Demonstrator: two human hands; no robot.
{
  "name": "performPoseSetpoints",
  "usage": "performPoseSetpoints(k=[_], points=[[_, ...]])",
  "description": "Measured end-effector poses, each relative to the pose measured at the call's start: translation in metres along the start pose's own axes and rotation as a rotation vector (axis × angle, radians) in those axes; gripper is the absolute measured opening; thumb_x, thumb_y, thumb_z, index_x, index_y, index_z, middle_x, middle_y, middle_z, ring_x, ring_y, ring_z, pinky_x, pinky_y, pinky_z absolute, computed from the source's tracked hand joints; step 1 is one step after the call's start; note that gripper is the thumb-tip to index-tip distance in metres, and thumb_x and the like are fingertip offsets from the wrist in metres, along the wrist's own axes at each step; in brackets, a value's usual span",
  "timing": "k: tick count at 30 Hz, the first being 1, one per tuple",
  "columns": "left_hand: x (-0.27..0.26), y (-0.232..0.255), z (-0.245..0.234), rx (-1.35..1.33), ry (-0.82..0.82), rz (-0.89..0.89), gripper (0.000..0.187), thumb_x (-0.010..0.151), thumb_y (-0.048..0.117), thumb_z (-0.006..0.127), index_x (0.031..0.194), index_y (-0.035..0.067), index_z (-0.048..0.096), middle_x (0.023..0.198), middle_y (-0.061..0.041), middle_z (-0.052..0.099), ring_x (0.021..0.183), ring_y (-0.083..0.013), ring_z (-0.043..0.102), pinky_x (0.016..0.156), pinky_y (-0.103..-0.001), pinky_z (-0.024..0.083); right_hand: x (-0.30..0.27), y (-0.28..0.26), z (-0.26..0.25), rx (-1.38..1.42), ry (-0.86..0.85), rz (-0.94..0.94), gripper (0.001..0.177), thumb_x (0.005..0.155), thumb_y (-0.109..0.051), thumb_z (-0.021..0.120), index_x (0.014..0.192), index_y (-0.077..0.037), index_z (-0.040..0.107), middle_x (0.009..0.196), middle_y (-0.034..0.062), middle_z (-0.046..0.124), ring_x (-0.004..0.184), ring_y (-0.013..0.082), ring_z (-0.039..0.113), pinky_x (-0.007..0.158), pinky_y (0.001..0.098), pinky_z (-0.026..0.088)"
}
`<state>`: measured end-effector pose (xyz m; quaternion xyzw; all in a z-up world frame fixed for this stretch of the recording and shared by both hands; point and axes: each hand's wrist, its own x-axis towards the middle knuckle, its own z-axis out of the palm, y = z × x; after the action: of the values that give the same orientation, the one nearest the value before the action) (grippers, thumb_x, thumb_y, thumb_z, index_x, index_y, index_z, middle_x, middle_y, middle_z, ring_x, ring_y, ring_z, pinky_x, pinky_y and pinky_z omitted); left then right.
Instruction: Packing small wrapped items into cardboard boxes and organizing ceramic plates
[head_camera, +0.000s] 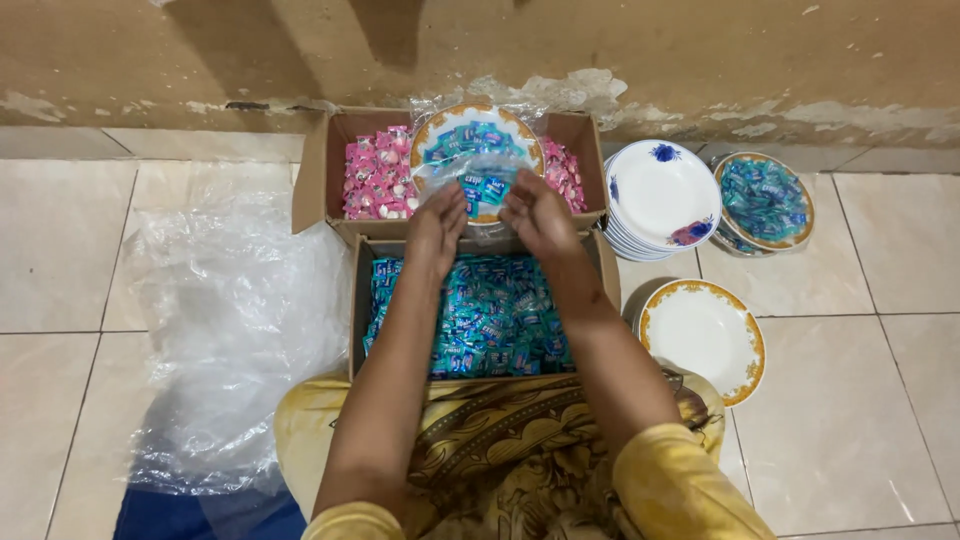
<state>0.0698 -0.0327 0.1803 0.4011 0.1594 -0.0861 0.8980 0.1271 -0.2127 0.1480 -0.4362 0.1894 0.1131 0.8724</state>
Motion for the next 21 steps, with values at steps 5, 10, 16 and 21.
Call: performPoseSetpoints(k=[5, 10, 16, 21], points=[[0.015, -0.100, -0.118, 0.463, 0.189, 0.041, 0.036, 0.101, 0.023, 0.053, 0.131, 0.008, 0.067, 0.130, -0.019, 0.066, 0.127, -0.0345, 0.061, 0.106, -0.046, 0.050, -0.056, 0.057, -0.065, -0.297, 0.059, -0.009, 0.036, 0.096, -0.019, 0.062, 0.129, -0.006, 0.067, 0.114, 0.0153, 0.072, 0.104, 0.0257, 0.070, 0.093, 0.0417, 0.056], [0.037, -0.194, -0.193, 1.530, -0.001, 0.294, 0.048, 0.096, 0.020, 0.060, 0.144, 0.014, 0.059, 0.126, -0.027, 0.063, 0.117, -0.0470, 0.063, 0.096, -0.057, 0.057, 0.023, 0.197, -0.207, -1.551, -0.016, -0.056, 0.050, 0.097, -0.033, 0.053, 0.145, -0.021, 0.060, 0.143, 0.0098, 0.060, 0.130, 0.0330, 0.060, 0.105, 0.0489, 0.051], [0.006, -0.182, -0.188, 1.658, -0.232, 0.043, 0.042, 0.093, 0.026, 0.068, 0.134, 0.018, 0.064, 0.126, -0.021, 0.061, 0.121, -0.0460, 0.060, 0.095, -0.058, 0.055, -0.059, 0.160, -0.154, -1.758, -0.214, -0.169, 0.038, 0.088, -0.028, 0.063, 0.124, -0.017, 0.072, 0.117, 0.0168, 0.073, 0.115, 0.0390, 0.068, 0.101, 0.0505, 0.054], [-0.011, -0.163, -0.182, 0.892, -0.055, 0.098, 0.011, 0.096, 0.016, 0.072, 0.106, 0.013, 0.072, 0.083, -0.008, 0.060, 0.071, -0.0186, 0.059, 0.064, -0.030, 0.049, -0.082, 0.136, -0.124, -1.324, -0.039, -0.258, 0.020, 0.089, -0.035, 0.078, 0.107, -0.026, 0.079, 0.107, 0.0116, 0.077, 0.110, 0.0365, 0.069, 0.095, 0.0480, 0.054]])
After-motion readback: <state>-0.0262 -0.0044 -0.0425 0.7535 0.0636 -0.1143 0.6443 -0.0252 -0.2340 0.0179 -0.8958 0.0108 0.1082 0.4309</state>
